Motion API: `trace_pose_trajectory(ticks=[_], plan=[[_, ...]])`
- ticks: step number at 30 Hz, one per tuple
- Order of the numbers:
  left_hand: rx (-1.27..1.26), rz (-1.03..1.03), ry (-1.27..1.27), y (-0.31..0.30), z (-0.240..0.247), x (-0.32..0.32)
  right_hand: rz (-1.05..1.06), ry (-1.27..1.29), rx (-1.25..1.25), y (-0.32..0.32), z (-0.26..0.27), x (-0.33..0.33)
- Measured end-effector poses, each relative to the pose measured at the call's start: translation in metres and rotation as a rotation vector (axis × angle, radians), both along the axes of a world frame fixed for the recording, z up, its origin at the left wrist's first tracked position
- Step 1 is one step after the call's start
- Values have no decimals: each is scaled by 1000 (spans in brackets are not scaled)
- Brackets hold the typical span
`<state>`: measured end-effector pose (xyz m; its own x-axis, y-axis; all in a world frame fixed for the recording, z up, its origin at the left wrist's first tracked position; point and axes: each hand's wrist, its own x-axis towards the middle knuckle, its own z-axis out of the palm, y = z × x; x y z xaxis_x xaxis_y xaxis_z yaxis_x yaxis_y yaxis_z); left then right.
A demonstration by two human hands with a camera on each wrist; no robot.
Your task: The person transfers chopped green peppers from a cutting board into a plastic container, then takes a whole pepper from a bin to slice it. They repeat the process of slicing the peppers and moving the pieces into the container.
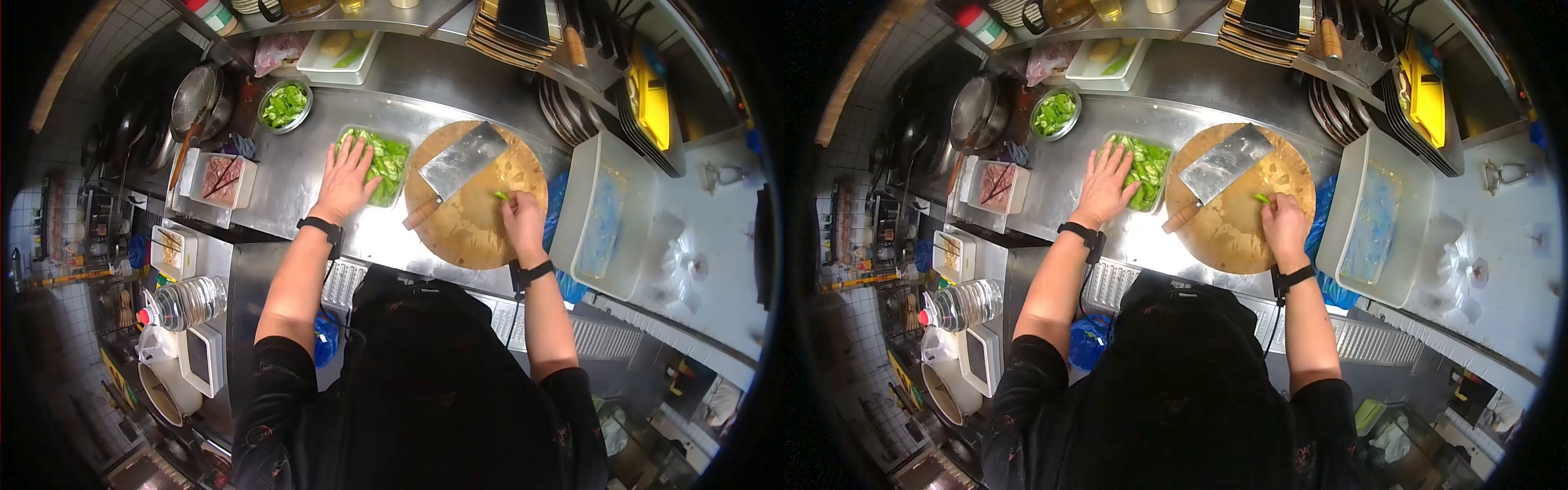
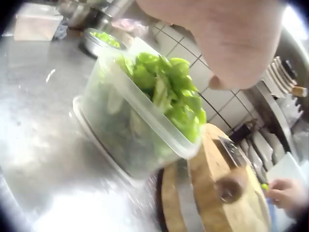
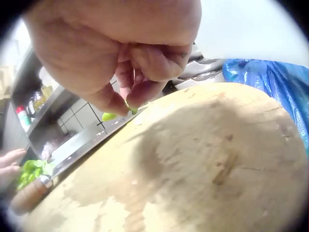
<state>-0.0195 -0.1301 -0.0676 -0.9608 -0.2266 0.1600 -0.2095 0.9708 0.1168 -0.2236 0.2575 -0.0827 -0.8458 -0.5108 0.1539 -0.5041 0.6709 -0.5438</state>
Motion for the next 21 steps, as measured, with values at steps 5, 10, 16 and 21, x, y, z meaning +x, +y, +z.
trace_pose_trajectory(ticks=[5, 10, 16, 21], plan=[[-3, 79, -6, -10, -9, 22, 37, -34, -125, -29, 30, 31], [35, 118, 61, -19, -16, 55, 117, -15, -211, -103, 37, 65], [207, 2, 156, -55, -21, 67, 123, -67, -69, -223, 21, 87], [551, 182, 317, -96, -65, 82, 7, -2, -33, -264, 23, 113]])
